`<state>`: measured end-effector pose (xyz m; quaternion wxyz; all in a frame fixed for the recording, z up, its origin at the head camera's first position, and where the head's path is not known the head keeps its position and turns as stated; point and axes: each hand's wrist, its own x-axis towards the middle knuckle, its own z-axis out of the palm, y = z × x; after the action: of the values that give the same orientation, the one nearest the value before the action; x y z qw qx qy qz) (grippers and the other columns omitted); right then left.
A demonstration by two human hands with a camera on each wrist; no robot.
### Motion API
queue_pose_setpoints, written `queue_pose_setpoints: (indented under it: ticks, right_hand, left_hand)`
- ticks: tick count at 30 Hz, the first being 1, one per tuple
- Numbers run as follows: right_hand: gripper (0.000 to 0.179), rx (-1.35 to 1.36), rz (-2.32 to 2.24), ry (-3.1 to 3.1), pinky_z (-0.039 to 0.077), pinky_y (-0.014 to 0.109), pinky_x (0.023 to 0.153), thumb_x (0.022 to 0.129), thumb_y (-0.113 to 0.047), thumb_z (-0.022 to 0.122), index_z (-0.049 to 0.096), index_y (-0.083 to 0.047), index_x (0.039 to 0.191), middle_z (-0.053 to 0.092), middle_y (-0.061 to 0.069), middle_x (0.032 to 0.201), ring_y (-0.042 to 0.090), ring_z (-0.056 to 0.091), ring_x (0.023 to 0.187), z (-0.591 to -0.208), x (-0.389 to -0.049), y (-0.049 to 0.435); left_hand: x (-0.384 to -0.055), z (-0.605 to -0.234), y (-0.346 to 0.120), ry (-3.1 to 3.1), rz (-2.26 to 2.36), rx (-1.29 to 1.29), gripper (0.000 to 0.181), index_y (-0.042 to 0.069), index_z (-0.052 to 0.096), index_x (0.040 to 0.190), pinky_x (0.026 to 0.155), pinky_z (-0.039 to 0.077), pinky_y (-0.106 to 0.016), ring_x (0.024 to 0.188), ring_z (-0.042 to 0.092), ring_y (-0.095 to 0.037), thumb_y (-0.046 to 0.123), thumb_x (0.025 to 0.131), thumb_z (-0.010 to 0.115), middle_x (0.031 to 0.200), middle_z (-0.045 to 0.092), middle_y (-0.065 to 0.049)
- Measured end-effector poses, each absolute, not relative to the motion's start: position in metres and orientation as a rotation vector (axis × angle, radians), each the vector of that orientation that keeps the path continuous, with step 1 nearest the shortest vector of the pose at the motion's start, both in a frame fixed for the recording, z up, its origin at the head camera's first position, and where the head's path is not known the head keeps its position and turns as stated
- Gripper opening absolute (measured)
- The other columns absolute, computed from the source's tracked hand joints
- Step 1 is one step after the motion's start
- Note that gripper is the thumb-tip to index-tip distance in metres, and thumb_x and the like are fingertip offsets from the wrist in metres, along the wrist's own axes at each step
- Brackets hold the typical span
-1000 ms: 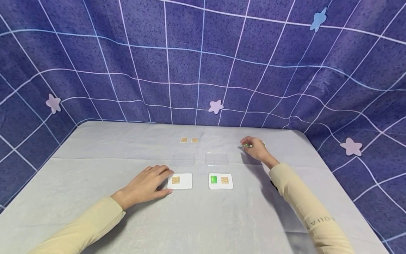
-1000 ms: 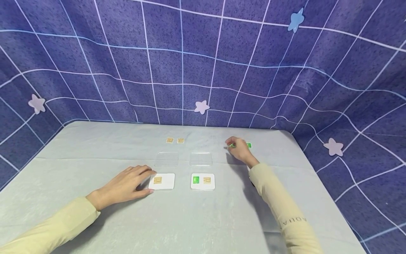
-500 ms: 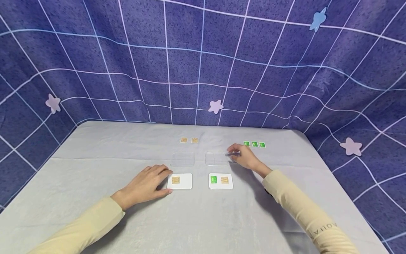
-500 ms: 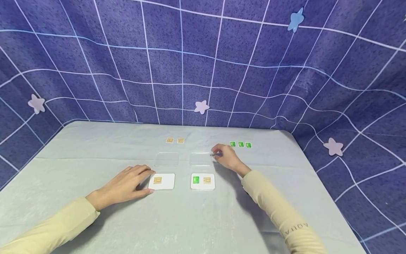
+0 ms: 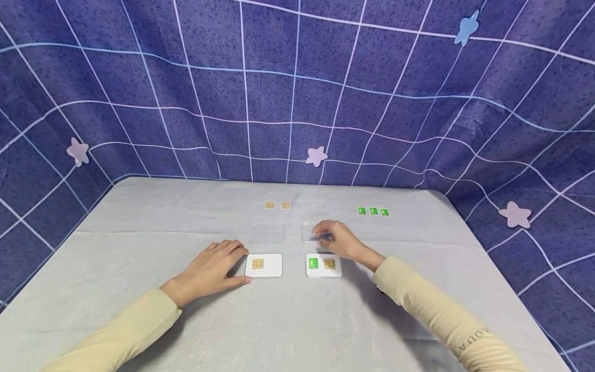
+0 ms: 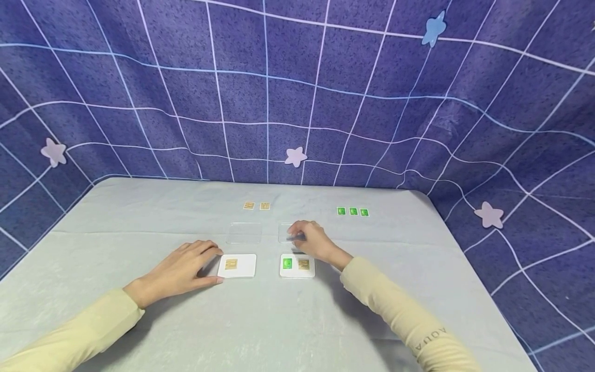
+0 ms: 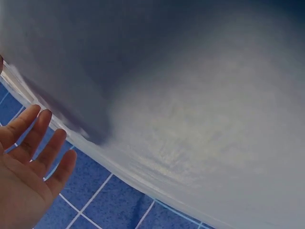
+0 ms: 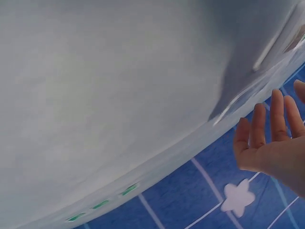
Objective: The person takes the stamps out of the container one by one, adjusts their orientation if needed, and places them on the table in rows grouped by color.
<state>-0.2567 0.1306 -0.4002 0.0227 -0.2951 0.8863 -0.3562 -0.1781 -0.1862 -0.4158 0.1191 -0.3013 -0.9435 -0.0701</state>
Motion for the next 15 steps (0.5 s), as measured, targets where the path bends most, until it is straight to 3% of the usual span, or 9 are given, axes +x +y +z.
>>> queue_pose_setpoints:
  ticks: [15]
  right_hand:
    - [0.026,-1.072,-0.992,2.721,0.041,0.037,0.088,0.076,0.000,0.065,0.062,0.000,0.101,0.065,0.010,0.097,0.024,0.057,0.095,-0.399,-0.235,0.088]
  left_hand:
    - [-0.178,-0.415,-0.187,-2.767,-0.219,-0.878,0.061,0.006,0.059,0.113,0.086,0.044,-0.045,0.104,0.055,-0.026,0.053,0.074,0.067,0.113,0.058,-0.008]
